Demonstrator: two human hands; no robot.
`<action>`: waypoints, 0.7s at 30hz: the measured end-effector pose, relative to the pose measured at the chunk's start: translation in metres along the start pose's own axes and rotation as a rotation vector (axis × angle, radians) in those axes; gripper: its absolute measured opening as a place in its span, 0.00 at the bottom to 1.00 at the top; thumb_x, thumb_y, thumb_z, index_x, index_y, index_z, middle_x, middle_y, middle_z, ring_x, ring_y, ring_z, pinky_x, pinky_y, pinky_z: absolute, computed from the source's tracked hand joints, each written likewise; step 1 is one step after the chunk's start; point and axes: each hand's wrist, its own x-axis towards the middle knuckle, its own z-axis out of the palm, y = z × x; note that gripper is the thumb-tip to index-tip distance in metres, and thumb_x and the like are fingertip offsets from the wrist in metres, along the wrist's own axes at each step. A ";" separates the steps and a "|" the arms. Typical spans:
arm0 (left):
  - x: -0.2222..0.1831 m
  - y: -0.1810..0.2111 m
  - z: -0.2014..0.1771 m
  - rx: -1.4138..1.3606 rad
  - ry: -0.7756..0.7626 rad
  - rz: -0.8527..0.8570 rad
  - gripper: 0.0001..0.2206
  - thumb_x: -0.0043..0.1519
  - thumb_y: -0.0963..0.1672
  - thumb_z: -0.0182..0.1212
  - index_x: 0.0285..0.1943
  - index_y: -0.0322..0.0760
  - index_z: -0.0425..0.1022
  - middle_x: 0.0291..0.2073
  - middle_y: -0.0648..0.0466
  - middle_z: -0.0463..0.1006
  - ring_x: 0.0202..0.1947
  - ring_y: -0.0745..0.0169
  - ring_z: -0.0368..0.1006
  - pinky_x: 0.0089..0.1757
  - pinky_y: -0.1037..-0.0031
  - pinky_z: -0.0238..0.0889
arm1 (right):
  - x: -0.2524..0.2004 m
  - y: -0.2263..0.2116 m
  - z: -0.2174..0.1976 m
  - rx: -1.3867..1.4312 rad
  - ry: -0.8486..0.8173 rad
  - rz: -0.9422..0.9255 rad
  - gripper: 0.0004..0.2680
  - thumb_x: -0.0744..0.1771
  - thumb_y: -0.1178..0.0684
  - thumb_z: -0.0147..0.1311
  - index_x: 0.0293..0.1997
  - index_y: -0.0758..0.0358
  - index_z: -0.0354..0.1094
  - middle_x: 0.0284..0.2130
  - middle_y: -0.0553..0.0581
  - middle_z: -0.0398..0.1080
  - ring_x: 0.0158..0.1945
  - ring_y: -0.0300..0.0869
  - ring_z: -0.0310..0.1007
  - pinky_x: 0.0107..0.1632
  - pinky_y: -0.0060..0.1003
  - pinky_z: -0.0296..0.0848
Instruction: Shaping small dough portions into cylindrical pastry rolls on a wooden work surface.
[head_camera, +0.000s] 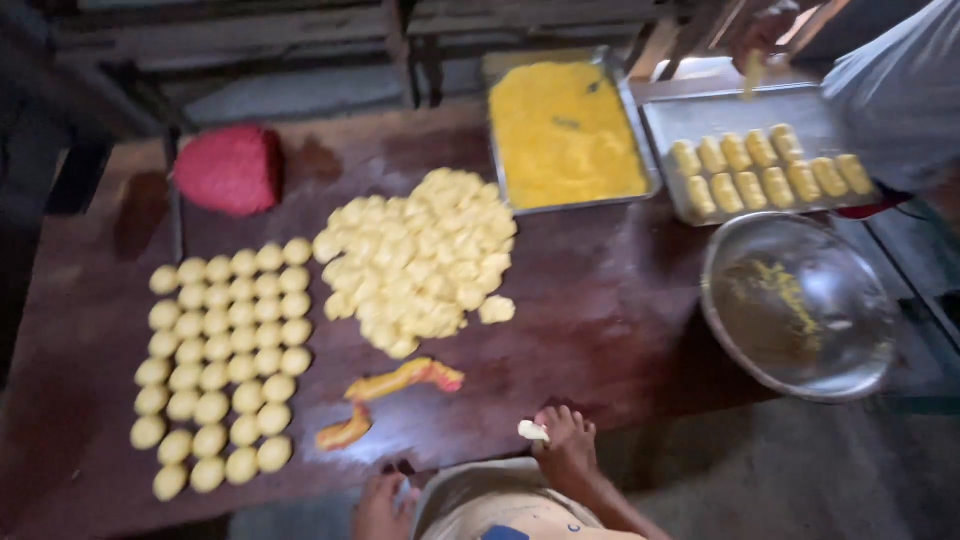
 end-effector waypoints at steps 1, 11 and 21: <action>0.000 0.019 0.012 -0.035 -0.088 0.004 0.17 0.54 0.54 0.74 0.52 0.63 0.83 0.46 0.64 0.86 0.48 0.57 0.85 0.49 0.59 0.76 | 0.015 0.035 0.029 0.287 -0.184 0.104 0.06 0.60 0.46 0.59 0.35 0.46 0.74 0.31 0.43 0.72 0.38 0.39 0.70 0.42 0.44 0.66; 0.027 0.149 0.035 0.024 -0.428 0.080 0.18 0.64 0.56 0.68 0.63 0.62 0.79 0.55 0.68 0.79 0.59 0.62 0.77 0.58 0.59 0.66 | 0.155 0.102 -0.268 1.405 0.284 0.324 0.15 0.75 0.48 0.49 0.65 0.70 0.72 0.43 0.68 0.83 0.46 0.52 0.86 0.56 0.43 0.84; 0.139 0.152 -0.043 -0.297 -0.180 0.499 0.09 0.61 0.47 0.73 0.46 0.51 0.79 0.53 0.50 0.83 0.45 0.35 0.83 0.42 0.49 0.72 | -0.029 0.078 0.029 1.308 0.028 0.716 0.19 0.74 0.44 0.53 0.23 0.59 0.67 0.15 0.56 0.68 0.20 0.39 0.61 0.25 0.38 0.61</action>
